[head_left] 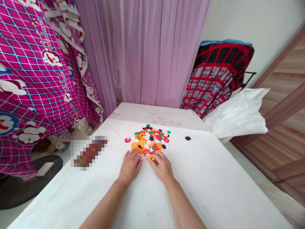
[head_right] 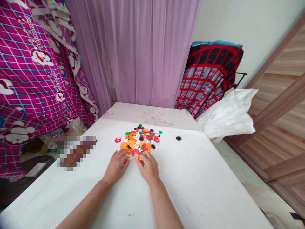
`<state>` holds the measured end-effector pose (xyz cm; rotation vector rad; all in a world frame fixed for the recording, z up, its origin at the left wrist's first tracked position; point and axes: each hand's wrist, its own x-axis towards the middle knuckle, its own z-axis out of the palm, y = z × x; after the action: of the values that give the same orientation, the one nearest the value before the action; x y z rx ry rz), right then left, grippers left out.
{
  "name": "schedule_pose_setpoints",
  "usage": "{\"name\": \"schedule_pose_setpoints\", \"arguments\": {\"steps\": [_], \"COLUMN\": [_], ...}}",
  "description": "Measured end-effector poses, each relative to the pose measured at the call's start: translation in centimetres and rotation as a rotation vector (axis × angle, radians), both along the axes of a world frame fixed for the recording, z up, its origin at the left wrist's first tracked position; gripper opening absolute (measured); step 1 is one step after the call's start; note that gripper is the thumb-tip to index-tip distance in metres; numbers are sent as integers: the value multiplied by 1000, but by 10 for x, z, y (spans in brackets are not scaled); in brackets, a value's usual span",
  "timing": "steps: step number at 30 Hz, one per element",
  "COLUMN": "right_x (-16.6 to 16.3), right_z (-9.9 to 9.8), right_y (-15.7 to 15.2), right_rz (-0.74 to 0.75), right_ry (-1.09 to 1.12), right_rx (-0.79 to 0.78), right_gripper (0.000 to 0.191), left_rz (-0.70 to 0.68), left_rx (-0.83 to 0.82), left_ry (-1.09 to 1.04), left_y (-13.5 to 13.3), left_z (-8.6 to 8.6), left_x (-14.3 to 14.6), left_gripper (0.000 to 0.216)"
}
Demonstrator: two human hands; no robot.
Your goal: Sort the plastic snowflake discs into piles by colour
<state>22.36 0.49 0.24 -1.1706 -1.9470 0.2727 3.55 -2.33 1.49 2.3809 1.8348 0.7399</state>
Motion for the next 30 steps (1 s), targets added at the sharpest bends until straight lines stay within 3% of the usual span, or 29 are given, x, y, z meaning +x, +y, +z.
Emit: {"name": "schedule_pose_setpoints", "arguments": {"steps": [5,8,12,15,21,26,30], "right_x": [15,50,114,149,170,170,170], "right_z": [-5,-5,-3,0,7,-4,-8], "right_y": [6,10,16,26,47,38,36], "right_rz": [-84,-328,-777,-920,-1006,-818,-724], "right_ry": [291,345,194,73,-77,-64,-175], "right_rx": [-155,-250,-335,-373,-432,-316,-283], "right_gripper": [22,26,23,22,27,27,18], "left_rz": [-7,-17,-16,-18,-6,-20,-26], "left_rx": [17,26,19,22,28,68,67], "left_ry": [-43,-66,-78,-80,-82,-87,-63], "left_y": [2,2,3,4,6,7,8], "left_z": [-1,-1,-2,-3,-5,-8,-10], "left_x": [-2,-3,-4,-5,-7,-9,-11], "left_gripper": [26,28,29,28,25,25,25]}}
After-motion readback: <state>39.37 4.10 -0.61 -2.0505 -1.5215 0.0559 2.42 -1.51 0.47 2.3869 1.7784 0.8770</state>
